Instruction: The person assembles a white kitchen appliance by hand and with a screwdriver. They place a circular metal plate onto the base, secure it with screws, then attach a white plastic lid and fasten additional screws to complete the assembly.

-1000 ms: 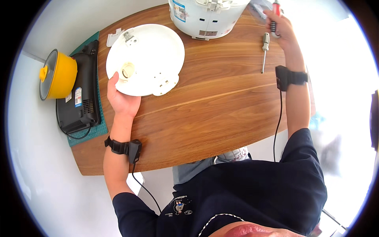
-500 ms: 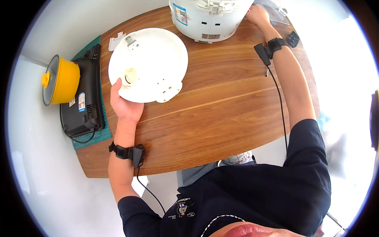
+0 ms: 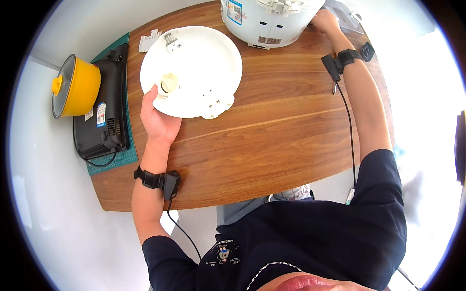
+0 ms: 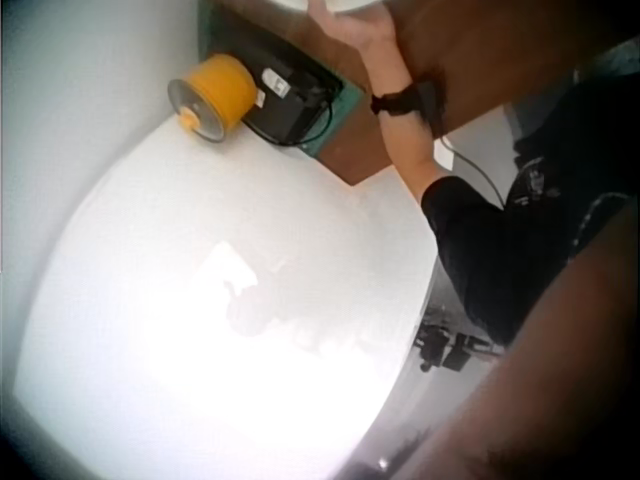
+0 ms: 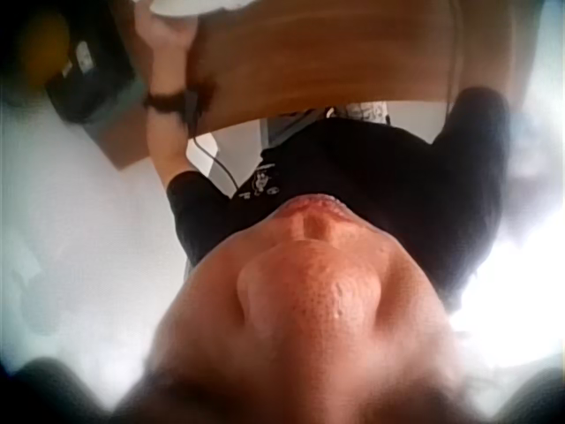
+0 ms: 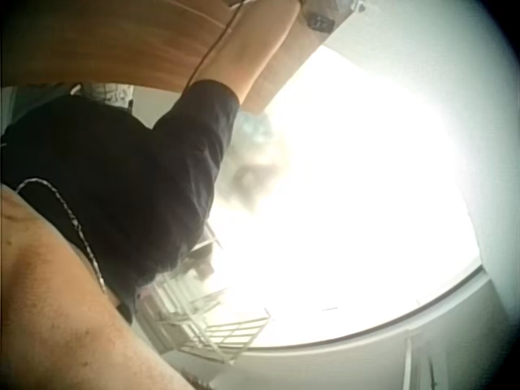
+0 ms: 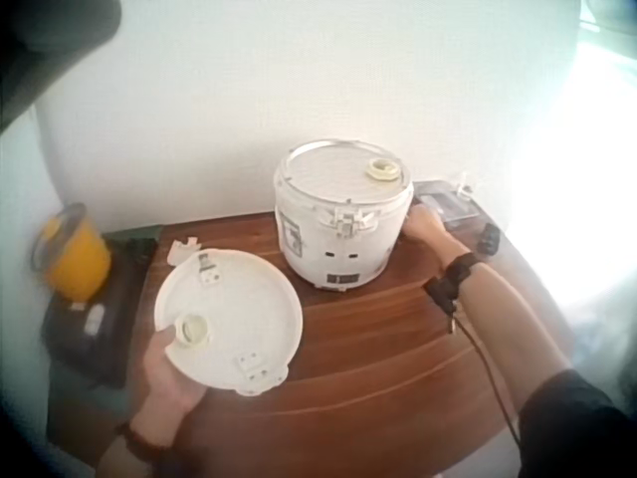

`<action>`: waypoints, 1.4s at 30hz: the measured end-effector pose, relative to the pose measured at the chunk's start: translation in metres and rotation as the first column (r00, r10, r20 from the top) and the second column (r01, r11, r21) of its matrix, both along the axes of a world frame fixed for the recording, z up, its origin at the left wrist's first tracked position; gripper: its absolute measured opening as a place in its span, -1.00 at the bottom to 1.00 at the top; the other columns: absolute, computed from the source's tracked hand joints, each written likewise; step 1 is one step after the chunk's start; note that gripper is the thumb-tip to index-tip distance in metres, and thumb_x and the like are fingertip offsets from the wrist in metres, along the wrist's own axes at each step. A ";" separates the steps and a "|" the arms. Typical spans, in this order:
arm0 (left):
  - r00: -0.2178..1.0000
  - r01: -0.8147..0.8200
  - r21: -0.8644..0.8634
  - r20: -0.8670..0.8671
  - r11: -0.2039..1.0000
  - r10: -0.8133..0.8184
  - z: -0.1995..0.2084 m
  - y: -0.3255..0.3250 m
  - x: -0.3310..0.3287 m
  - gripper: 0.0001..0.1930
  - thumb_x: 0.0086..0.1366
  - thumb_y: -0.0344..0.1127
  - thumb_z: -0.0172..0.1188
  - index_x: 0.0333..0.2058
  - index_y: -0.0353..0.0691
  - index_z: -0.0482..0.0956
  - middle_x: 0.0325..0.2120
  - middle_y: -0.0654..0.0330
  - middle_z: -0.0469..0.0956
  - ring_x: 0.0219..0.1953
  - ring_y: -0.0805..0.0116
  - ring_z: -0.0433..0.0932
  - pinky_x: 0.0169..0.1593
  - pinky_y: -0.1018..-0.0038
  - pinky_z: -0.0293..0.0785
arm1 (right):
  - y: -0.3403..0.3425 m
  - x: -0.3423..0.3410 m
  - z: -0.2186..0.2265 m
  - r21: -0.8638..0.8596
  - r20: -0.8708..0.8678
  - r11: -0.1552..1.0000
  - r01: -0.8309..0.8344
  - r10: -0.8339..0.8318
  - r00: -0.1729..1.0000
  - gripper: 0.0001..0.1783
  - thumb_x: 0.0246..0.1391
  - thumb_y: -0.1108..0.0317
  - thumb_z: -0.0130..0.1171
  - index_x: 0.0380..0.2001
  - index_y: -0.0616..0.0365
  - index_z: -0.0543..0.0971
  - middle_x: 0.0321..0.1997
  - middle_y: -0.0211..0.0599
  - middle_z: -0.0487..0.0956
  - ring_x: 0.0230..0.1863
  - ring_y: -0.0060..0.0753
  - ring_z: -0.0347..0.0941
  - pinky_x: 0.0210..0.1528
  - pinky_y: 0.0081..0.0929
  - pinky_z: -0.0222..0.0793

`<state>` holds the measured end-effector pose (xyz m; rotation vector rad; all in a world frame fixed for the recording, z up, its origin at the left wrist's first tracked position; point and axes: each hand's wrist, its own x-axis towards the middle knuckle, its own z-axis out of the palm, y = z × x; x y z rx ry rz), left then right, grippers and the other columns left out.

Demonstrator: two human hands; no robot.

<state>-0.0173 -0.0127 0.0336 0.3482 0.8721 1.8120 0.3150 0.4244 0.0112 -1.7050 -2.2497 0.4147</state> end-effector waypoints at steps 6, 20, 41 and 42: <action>1.000 0.016 -0.004 -0.020 1.000 -0.016 0.003 0.000 0.002 -0.34 0.39 -0.10 0.13 0.38 -0.25 0.25 0.31 0.09 0.41 0.35 0.13 0.37 0.40 0.14 0.27 | 0.005 0.012 -0.003 -0.048 -0.054 0.998 -0.051 0.048 0.997 -0.66 -0.03 0.05 0.34 -0.55 0.13 0.66 -0.63 -0.41 0.58 -0.63 -0.51 0.45 -0.51 -0.48 0.33; 0.999 0.037 0.016 0.003 0.999 -0.037 -0.003 0.000 -0.002 -0.34 0.38 -0.14 0.07 0.39 -0.26 0.23 0.34 0.08 0.38 0.36 0.12 0.35 0.43 0.14 0.25 | -0.202 -0.007 0.045 0.075 -0.964 0.976 0.206 0.019 0.264 -0.83 0.09 0.43 0.45 -0.29 0.23 0.67 -0.45 -0.37 0.63 -0.43 -0.62 0.52 -0.43 -0.67 0.34; 0.993 0.115 0.069 -0.020 0.991 -0.114 -0.010 -0.002 -0.006 -0.55 0.44 -0.20 0.04 0.20 -0.31 0.46 0.13 0.14 0.56 0.20 0.26 0.48 0.30 0.24 0.36 | -0.319 -0.131 0.045 -0.084 -0.577 0.828 -0.554 0.413 0.705 -0.77 0.09 0.32 0.43 -0.21 0.15 0.67 -0.33 -0.34 0.75 -0.33 -0.47 0.64 -0.21 -0.49 0.52; 0.993 0.111 0.059 -0.047 0.992 -0.109 -0.012 -0.002 -0.006 -0.54 0.44 -0.20 0.02 0.22 -0.30 0.44 0.15 0.13 0.55 0.21 0.24 0.48 0.31 0.23 0.36 | -0.319 -0.131 0.045 -0.084 -0.569 0.828 -0.554 0.416 0.709 -0.77 0.09 0.31 0.43 -0.21 0.15 0.67 -0.34 -0.34 0.75 -0.33 -0.47 0.64 -0.21 -0.49 0.52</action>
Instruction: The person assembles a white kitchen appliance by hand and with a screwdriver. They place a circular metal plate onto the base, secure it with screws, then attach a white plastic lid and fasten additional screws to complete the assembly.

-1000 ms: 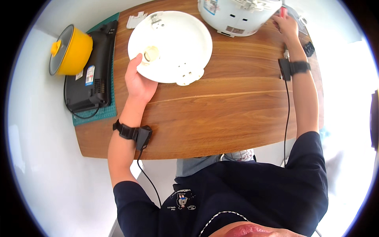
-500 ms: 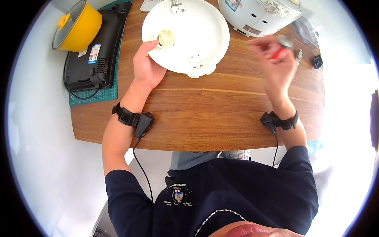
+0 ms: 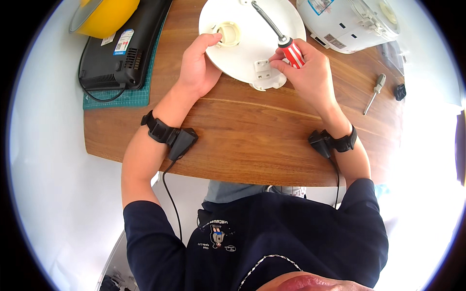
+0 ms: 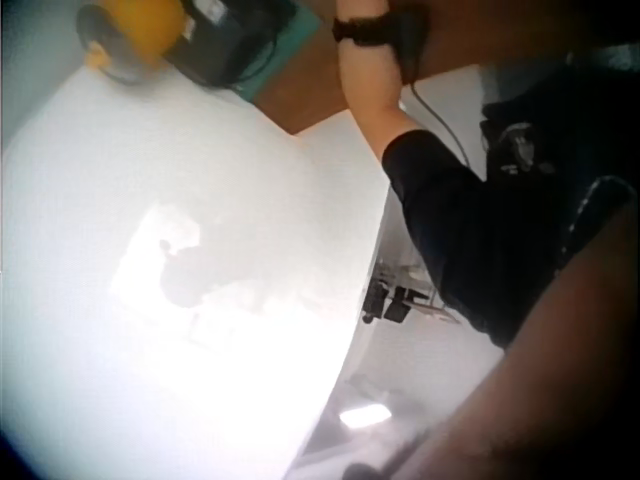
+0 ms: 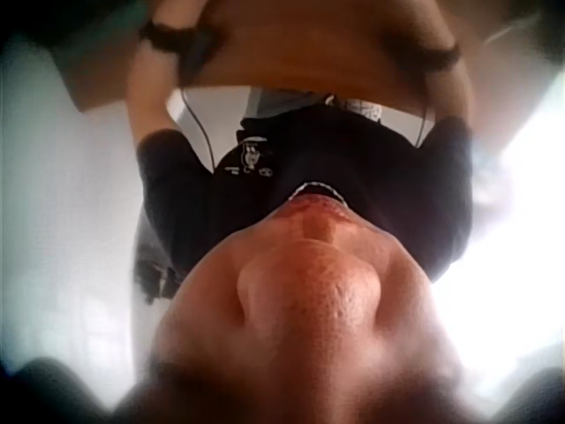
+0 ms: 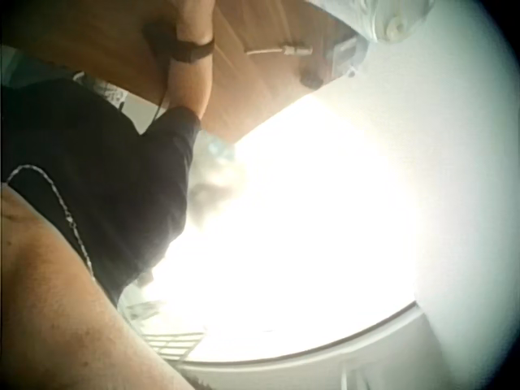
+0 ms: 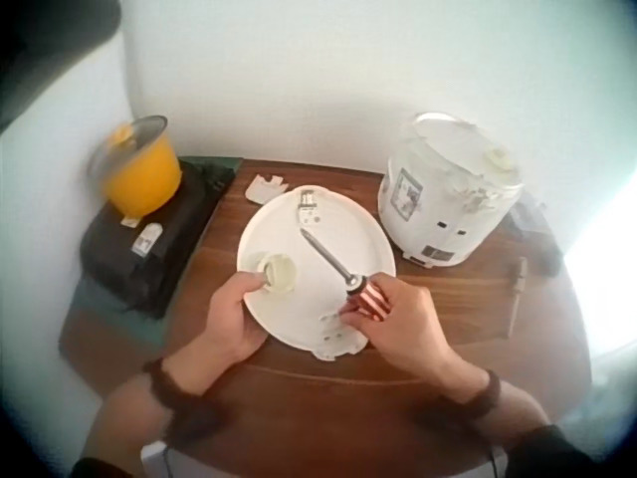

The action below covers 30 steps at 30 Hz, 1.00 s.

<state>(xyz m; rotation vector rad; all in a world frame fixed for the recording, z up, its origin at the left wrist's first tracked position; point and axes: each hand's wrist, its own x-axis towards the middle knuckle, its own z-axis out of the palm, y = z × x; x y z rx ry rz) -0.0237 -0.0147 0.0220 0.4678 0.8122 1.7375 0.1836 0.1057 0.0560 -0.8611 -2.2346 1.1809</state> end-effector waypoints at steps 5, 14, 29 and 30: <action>0.999 0.014 0.007 -0.043 1.000 -0.014 -0.004 -0.001 -0.002 -0.55 0.43 -0.20 0.04 0.20 -0.30 0.46 0.12 0.16 0.56 0.19 0.28 0.48 0.29 0.26 0.36 | -0.001 -0.004 0.000 0.029 0.080 1.000 -0.003 0.000 0.997 -0.76 0.08 0.29 0.44 -0.21 0.12 0.68 -0.36 -0.36 0.74 -0.34 -0.44 0.64 -0.22 -0.47 0.51; 0.993 0.015 0.030 -0.121 0.999 -0.011 -0.002 -0.001 0.001 -0.53 0.40 -0.24 0.05 0.22 -0.30 0.44 0.13 0.15 0.55 0.18 0.29 0.49 0.29 0.27 0.38 | 0.002 -0.005 -0.005 0.004 0.059 1.000 -0.027 0.027 0.998 -0.79 0.07 0.32 0.43 -0.24 0.12 0.67 -0.36 -0.39 0.74 -0.33 -0.44 0.64 -0.20 -0.46 0.51; 0.990 -0.008 -0.001 -0.142 1.000 0.008 -0.002 -0.003 0.004 -0.55 0.40 -0.22 0.03 0.20 -0.29 0.45 0.12 0.16 0.55 0.19 0.30 0.48 0.29 0.26 0.37 | 0.004 -0.007 -0.007 0.057 0.125 0.998 -0.032 0.025 0.992 -0.77 0.05 0.28 0.44 -0.27 0.10 0.64 -0.41 -0.33 0.70 -0.39 -0.29 0.59 -0.24 -0.37 0.48; 0.989 -0.007 0.001 -0.145 1.000 0.007 -0.002 -0.003 0.004 -0.55 0.40 -0.22 0.03 0.20 -0.29 0.45 0.12 0.15 0.55 0.19 0.30 0.48 0.29 0.26 0.37 | 0.004 -0.007 -0.007 0.066 0.128 0.997 -0.036 0.027 0.991 -0.77 0.04 0.28 0.44 -0.27 0.10 0.64 -0.42 -0.33 0.70 -0.40 -0.28 0.59 -0.24 -0.36 0.48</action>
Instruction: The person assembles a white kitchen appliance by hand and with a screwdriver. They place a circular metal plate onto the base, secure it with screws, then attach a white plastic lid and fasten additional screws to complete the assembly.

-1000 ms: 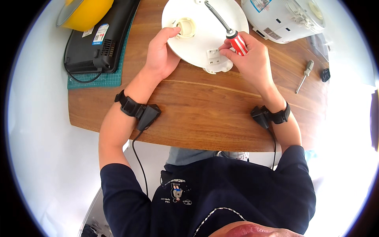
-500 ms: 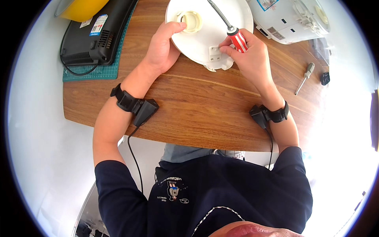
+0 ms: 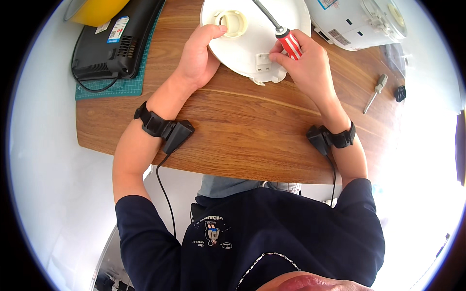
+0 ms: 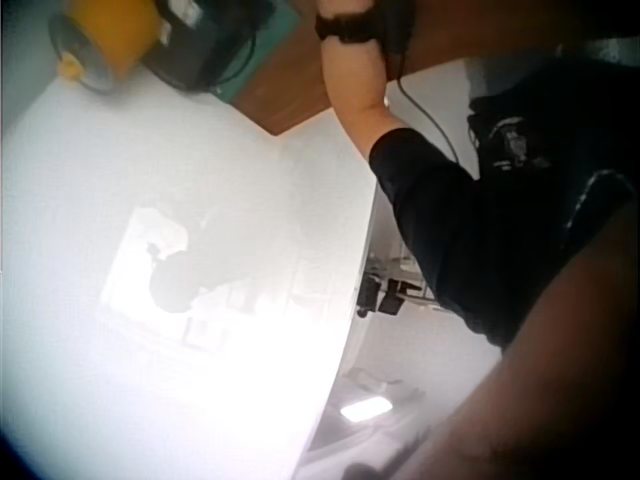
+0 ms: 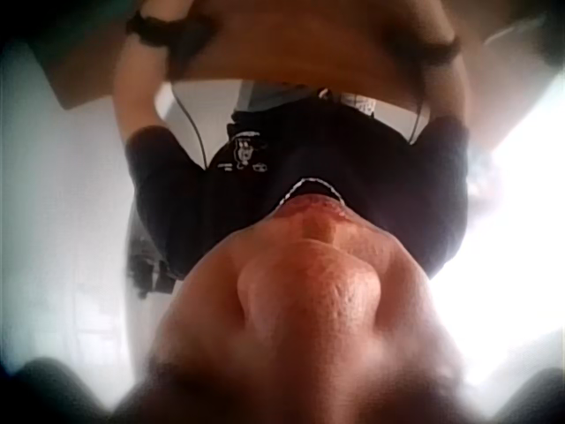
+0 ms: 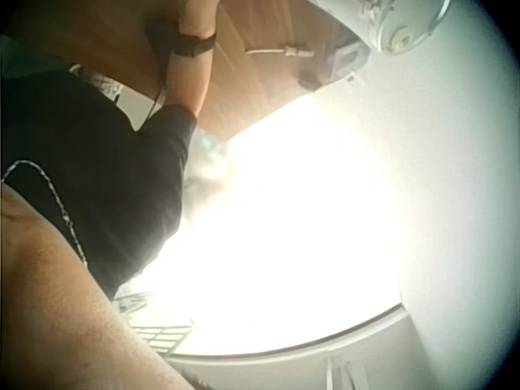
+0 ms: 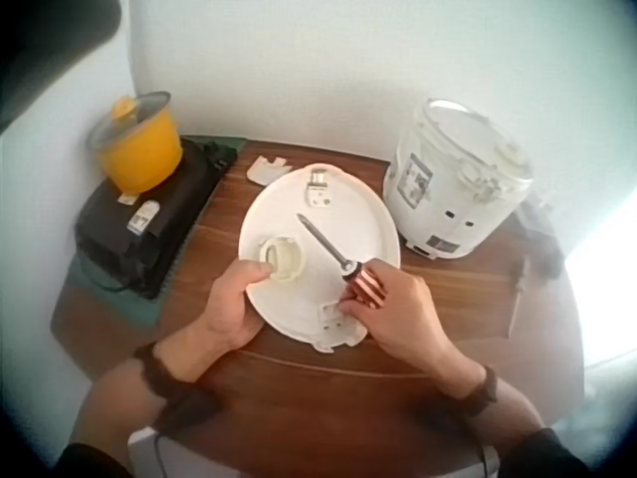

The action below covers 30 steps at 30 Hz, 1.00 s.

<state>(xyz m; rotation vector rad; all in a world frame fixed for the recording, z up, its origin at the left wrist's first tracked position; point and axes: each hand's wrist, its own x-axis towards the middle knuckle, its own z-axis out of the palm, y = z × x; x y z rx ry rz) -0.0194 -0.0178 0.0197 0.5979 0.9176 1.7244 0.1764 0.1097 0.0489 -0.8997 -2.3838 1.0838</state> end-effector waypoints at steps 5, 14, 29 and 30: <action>1.000 0.007 0.021 -0.005 1.000 -0.007 -0.003 0.001 0.001 -0.55 0.40 -0.23 0.02 0.20 -0.30 0.45 0.11 0.15 0.55 0.17 0.29 0.49 0.28 0.27 0.37 | 0.004 -0.002 0.000 0.007 0.036 1.000 -0.004 0.004 0.999 -0.83 0.06 0.40 0.43 -0.30 0.16 0.64 -0.40 -0.48 0.66 -0.39 -0.61 0.47 -0.28 -0.52 0.40; 0.999 -0.036 -0.033 0.015 0.999 0.036 0.006 0.002 0.002 -0.53 0.39 -0.25 0.02 0.21 -0.33 0.43 0.14 0.11 0.54 0.19 0.27 0.49 0.29 0.27 0.37 | 0.013 0.001 -0.001 -0.061 -0.032 0.997 -0.047 0.045 0.998 -0.73 0.05 0.29 0.44 -0.22 0.14 0.65 -0.38 -0.33 0.70 -0.40 -0.36 0.58 -0.25 -0.37 0.49; 0.987 -0.109 -0.064 0.115 0.992 0.116 0.013 0.004 0.002 -0.47 0.40 -0.20 -0.01 0.26 -0.35 0.36 0.20 0.07 0.48 0.24 0.20 0.44 0.33 0.21 0.34 | 0.025 0.020 0.024 0.145 -0.164 0.989 -0.020 0.044 0.985 -0.55 0.07 0.30 0.38 0.02 0.23 0.58 -0.10 -0.11 0.65 -0.12 -0.24 0.60 -0.02 -0.35 0.52; 0.980 -0.141 -0.065 0.130 0.988 0.149 0.015 0.008 0.004 -0.46 0.40 -0.19 -0.02 0.27 -0.35 0.35 0.21 0.07 0.47 0.25 0.20 0.43 0.34 0.20 0.33 | 0.028 0.027 0.029 0.229 -0.189 0.973 -0.012 0.057 0.980 -0.54 0.07 0.31 0.36 0.04 0.23 0.57 -0.06 -0.08 0.63 -0.07 -0.22 0.59 0.02 -0.33 0.51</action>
